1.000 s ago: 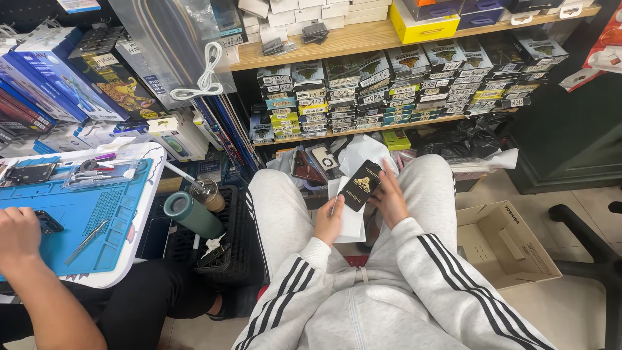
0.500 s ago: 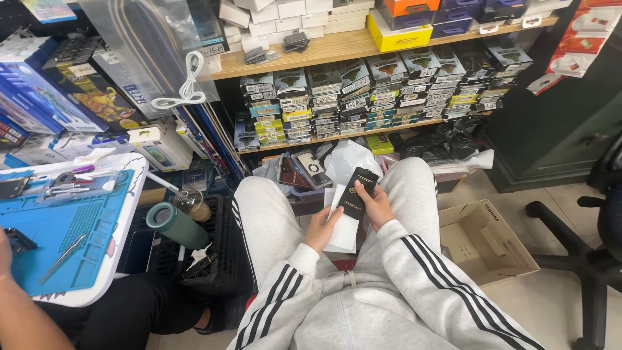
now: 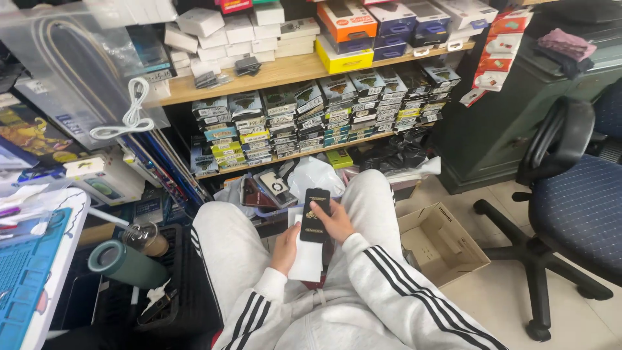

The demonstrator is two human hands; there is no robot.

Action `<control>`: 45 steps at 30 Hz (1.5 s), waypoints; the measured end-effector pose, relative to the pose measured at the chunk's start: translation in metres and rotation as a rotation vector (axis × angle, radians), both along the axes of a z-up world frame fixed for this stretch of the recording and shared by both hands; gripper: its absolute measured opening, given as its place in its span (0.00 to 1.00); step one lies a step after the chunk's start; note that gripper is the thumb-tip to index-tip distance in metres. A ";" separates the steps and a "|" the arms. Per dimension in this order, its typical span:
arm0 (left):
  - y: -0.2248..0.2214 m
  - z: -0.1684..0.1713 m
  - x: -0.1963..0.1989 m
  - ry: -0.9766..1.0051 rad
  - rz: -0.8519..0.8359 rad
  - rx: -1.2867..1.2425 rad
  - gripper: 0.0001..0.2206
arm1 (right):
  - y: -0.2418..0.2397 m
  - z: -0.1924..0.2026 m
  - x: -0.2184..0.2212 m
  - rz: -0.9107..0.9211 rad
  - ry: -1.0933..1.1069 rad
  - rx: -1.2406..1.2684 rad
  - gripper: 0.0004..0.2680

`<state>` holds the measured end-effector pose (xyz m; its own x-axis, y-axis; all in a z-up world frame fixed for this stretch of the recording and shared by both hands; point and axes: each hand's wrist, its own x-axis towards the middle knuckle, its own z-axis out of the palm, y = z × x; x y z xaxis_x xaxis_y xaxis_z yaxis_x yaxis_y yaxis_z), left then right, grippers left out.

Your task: Organizing and inspecting small boxed mobile phone accessories and components.

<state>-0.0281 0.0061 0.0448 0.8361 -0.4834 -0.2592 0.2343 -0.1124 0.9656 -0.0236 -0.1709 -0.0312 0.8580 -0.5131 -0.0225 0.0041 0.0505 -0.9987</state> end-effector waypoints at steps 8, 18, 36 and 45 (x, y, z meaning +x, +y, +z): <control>-0.004 -0.020 0.009 -0.080 -0.007 0.091 0.26 | -0.002 -0.002 0.003 -0.007 0.023 0.048 0.12; -0.007 -0.065 0.018 -0.157 0.033 0.073 0.22 | 0.002 0.045 -0.006 -0.288 -0.097 0.414 0.17; -0.008 -0.067 0.020 -0.185 0.012 0.041 0.22 | -0.013 0.006 0.004 -0.172 -0.141 0.334 0.10; -0.006 -0.049 0.014 -0.149 0.007 0.015 0.23 | 0.003 0.029 -0.005 -0.064 -0.156 0.280 0.09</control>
<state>-0.0145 0.0000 -0.0037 0.8693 -0.4744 -0.1388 0.0890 -0.1260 0.9880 -0.0283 -0.1682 -0.0018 0.8283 -0.5587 -0.0415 0.1676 0.3178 -0.9332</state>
